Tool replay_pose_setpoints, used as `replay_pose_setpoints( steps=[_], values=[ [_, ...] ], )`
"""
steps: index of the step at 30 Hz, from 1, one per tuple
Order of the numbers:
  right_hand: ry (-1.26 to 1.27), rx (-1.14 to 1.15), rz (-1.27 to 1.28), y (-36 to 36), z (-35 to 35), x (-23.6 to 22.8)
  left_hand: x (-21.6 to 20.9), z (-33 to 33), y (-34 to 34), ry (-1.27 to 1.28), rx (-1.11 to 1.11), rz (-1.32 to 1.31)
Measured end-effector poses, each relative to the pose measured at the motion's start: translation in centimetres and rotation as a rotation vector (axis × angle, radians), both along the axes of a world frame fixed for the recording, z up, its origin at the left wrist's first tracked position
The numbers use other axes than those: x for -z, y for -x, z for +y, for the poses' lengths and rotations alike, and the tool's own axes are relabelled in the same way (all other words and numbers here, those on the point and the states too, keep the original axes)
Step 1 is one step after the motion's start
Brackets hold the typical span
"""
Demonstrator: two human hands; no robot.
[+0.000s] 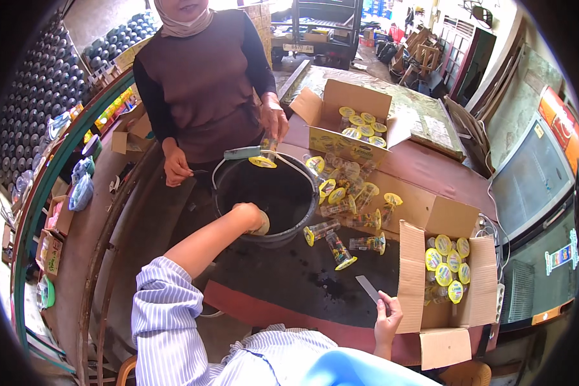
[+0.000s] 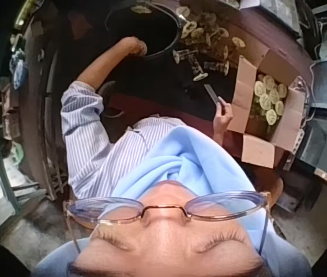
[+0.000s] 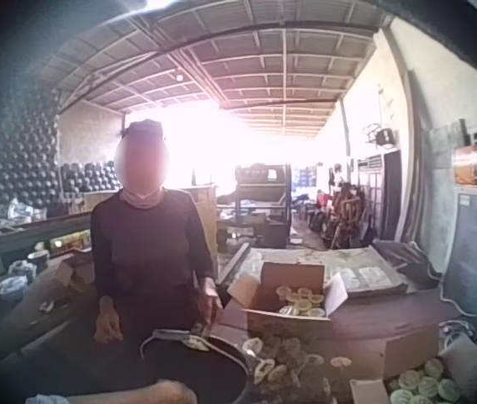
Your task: The person repeatedly picks up small yellow-lidded plastic containers from a cardboard box and pours their contents into a black bucket held by another person. The person uses a knife to scrape the inside of the containers to ensure all contents are emptied before placing the empty containers back into the box.
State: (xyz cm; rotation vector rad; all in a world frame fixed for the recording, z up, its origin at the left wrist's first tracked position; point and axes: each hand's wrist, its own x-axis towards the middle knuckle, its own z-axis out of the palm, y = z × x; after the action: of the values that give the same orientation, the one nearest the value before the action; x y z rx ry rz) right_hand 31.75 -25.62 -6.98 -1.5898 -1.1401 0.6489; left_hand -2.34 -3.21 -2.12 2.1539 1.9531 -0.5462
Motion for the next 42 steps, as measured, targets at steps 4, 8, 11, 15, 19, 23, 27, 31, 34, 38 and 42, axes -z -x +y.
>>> replay_pose_setpoints(
  steps=[4,8,11,15,19,23,27,31,34,38,42],
  values=[
    [-0.034,-0.017,-0.003,0.2,0.3,0.1,-0.3,0.5,1.2,-0.048,-0.048,-0.118],
    [-0.041,-0.016,-0.002,0.2,0.3,-0.1,-0.3,0.7,2.4,0.012,-0.138,-0.114],
    [-0.033,-0.006,0.003,0.2,0.2,0.0,-4.1,0.3,0.9,0.409,-0.209,-0.044],
    [-0.058,-0.008,-0.013,0.4,-0.1,-0.4,-4.3,1.0,1.7,0.571,-0.047,0.138],
    [-0.042,-0.007,-0.004,0.7,-0.3,-0.7,-2.3,0.2,3.8,-0.028,-0.108,-0.134],
    [-0.056,-0.003,-0.041,0.5,-0.7,-0.9,-4.7,0.2,2.6,0.435,-0.163,-0.133],
    [-0.055,-0.011,-0.030,0.7,-0.7,-0.6,-2.9,0.2,3.8,0.441,-0.051,0.079],
    [-0.049,0.001,-0.017,0.7,-1.1,-1.0,-2.6,-0.1,3.8,0.179,0.037,0.050],
    [-0.074,-0.003,-0.013,0.8,-1.4,-0.9,-2.9,1.1,3.3,0.551,-0.026,0.205],
    [-0.068,0.024,-0.008,0.7,-2.0,-0.8,-3.8,-0.2,2.4,0.281,-0.083,0.045],
    [-0.053,0.034,-0.009,0.9,-2.3,-1.0,-5.1,-0.9,2.0,0.483,-0.211,-0.057]
  ],
)
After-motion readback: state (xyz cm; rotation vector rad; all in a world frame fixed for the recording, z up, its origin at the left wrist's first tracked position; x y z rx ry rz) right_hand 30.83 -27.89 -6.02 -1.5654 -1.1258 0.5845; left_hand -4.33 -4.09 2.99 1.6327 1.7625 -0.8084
